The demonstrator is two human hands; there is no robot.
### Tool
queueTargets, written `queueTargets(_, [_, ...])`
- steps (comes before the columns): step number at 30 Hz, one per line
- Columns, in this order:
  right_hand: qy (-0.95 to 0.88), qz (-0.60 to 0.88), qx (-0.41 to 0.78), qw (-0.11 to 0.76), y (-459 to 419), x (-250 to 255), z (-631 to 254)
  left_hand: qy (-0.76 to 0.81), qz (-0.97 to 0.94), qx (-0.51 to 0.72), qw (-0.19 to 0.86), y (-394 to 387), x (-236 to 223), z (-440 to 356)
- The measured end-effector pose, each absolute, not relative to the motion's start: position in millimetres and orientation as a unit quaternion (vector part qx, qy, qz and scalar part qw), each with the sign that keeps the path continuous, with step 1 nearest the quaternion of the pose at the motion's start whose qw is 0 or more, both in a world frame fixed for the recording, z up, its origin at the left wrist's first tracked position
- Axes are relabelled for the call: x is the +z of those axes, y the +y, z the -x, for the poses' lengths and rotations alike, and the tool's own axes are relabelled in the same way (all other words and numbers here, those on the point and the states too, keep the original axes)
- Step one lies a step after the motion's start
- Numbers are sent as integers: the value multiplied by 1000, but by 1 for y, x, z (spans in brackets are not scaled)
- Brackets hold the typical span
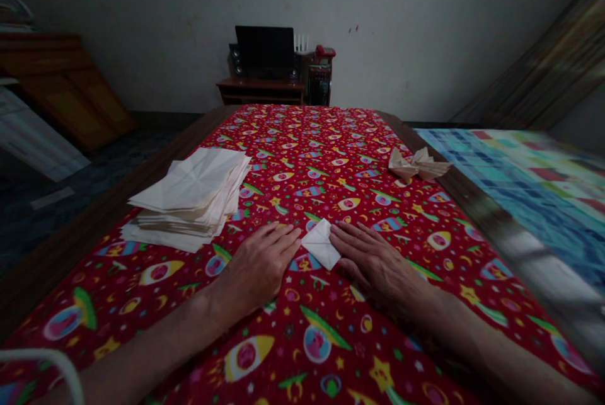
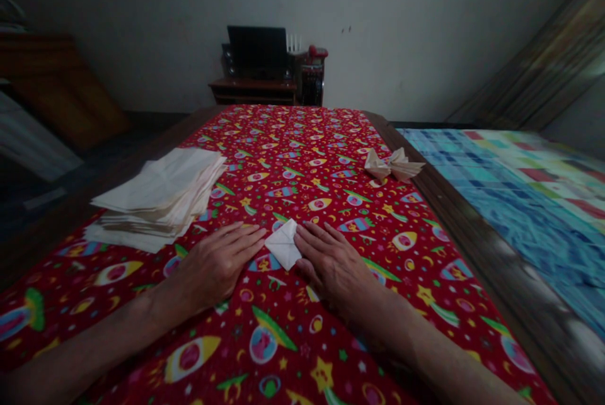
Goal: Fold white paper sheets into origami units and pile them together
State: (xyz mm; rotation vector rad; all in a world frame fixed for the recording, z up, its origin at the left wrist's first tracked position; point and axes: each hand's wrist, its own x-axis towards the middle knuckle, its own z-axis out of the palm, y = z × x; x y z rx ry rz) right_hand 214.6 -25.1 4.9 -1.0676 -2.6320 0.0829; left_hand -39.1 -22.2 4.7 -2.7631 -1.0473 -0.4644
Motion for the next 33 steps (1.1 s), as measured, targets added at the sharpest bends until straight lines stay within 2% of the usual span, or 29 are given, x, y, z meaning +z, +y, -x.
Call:
queueTargets(5, [-912,375,37,160,-24,8,-209,-411,878,-247,1,-8,7,38])
queueTargets(10, [-904,377,34,198,-19,6,-205,-466,857,-217,-16,0,10,21])
queueTargets(16, [-899,380,48,212,-17,12,-201,-501,836,-191,-117,9,9,3])
queueTargets(20, [-891,394,61,218,-18,15,-199,-527,796,-199,-222,9,21,-4])
queueTargets(22, [-878,404,49,253,-19,14,-197,-524,781,-213,-265,7,29,-8])
queueTargets(25, [-851,408,30,329,-22,14,-192,-497,786,-244,-275,3,36,-15])
queueTargets(27, [-842,415,62,341,-22,15,-188,-474,796,-271,-264,0,39,-17])
queueTargets(30, [-792,471,176,346,-17,20,-183,-426,802,-335,-253,0,38,-17])
queueTargets(33, [-669,530,323,409,-5,21,-185,-416,784,-410,-210,4,29,-13])
